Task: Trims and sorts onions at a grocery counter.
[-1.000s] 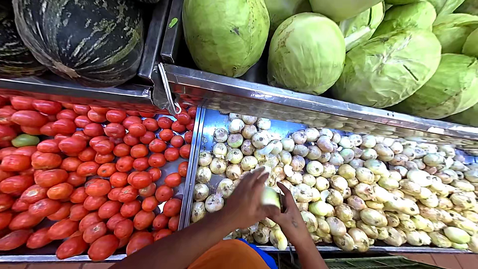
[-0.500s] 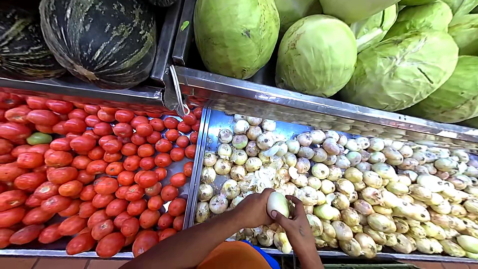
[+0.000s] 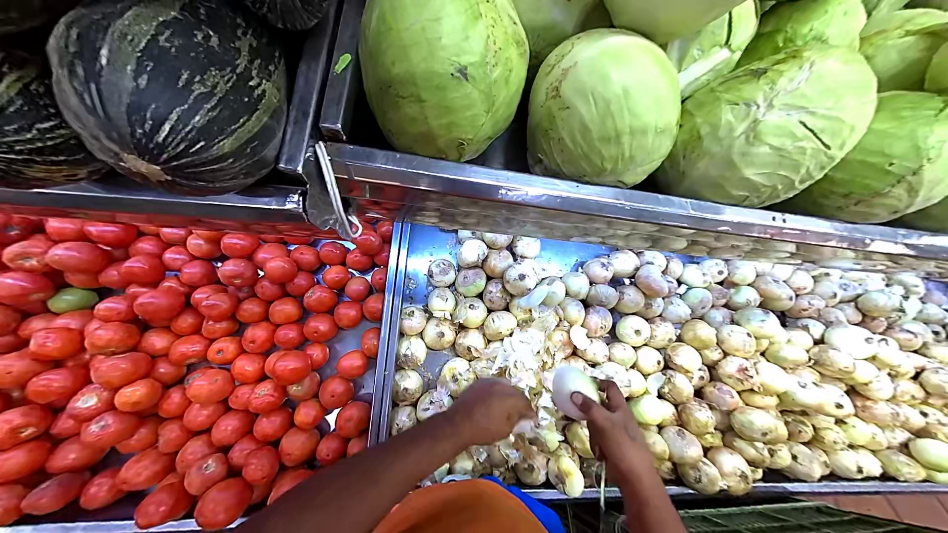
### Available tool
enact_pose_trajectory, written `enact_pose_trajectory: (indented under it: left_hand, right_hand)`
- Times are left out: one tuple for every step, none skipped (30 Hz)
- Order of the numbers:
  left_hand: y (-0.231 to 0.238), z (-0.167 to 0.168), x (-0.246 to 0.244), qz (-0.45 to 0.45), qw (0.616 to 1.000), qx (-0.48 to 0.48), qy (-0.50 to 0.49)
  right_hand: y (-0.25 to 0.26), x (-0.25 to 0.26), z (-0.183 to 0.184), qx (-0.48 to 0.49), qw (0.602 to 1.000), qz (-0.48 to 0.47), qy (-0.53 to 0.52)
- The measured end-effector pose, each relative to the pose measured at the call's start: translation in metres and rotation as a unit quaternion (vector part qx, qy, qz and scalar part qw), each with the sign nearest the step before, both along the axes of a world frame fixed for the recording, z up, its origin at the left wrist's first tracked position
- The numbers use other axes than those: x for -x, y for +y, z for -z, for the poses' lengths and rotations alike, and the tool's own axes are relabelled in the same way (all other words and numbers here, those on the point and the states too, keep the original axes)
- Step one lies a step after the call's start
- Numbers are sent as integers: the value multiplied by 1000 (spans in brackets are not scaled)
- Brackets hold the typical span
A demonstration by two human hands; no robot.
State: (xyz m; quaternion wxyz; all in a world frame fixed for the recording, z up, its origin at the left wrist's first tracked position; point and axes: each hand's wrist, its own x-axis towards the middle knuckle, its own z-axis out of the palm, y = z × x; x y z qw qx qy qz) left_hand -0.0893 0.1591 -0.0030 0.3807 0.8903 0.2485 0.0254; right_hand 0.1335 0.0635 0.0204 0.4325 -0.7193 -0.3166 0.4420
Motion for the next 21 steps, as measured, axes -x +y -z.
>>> enact_pose_trajectory:
  left_hand:
    - [6, -3, -1, -35, 999, -30, 21]
    - [12, -5, -3, -66, 996, -47, 41]
    - [19, -7, -7, -87, 994, -44, 45]
    - [22, -11, -11, -107, 994, -9, 17]
    - [22, -16, -17, -122, 990, 62, -31]
    - [20, -21, -24, -126, 977, 153, -84]
    - [17, -21, -31, -123, 952, 245, -135]
    - [14, -18, -37, -125, 920, 331, -169]
    - [11, -12, -40, -138, 883, 407, -189]
    - [10, -5, -41, -158, 839, 476, -211]
    - [8, 1, -39, -177, 797, 532, -225]
    - [6, 6, -35, -193, 762, 572, -233]
    - [4, 7, -31, -208, 733, 603, -238]
    - [1, 6, -27, -218, 711, 624, -239]
    - [-3, 4, -23, -226, 700, 633, -239]
    - [-6, 3, -20, -238, 697, 633, -238]
    - [-8, 2, -19, -248, 701, 626, -235]
    - [-10, 1, -18, -259, 710, 612, -233]
    - [-11, 0, -18, -267, 725, 592, -228]
    - [-13, -1, -17, -277, 740, 571, -222]
    - [-14, -2, -17, -295, 753, 549, -213]
  right_hand:
    - [0, -9, -4, 31, 999, -9, 14]
    - [1, -17, -10, 59, 997, -35, 17]
    - [3, -23, -15, 80, 994, -70, 2]
    - [6, -27, -21, 95, 989, -108, -24]
    - [9, -28, -24, 103, 983, -144, -51]
    - [12, -27, -28, 106, 976, -176, -73]
    - [15, -24, -33, 109, 970, -200, -89]
    - [16, -20, -40, 117, 967, -206, -92]
    - [16, -17, -46, 123, 971, -192, -76]
    - [17, -16, -51, 132, 977, -165, -42]
    - [16, -17, -54, 138, 981, -136, -7]
    - [15, -19, -55, 138, 982, -123, 24]
    - [13, -20, -54, 132, 982, -129, 52]
    - [9, -20, -53, 120, 979, -146, 73]
    - [5, -17, -49, 104, 976, -170, 89]
    - [3, -14, -44, 80, 973, -195, 97]
    - [2, -11, -39, 57, 968, -224, 95]
    - [2, -8, -34, 38, 962, -258, 80]
    - [3, -5, -30, 27, 955, -291, 48]
    - [4, -3, -25, 24, 947, -322, -7]
    - [6, -1, -22, 32, 933, -348, -83]
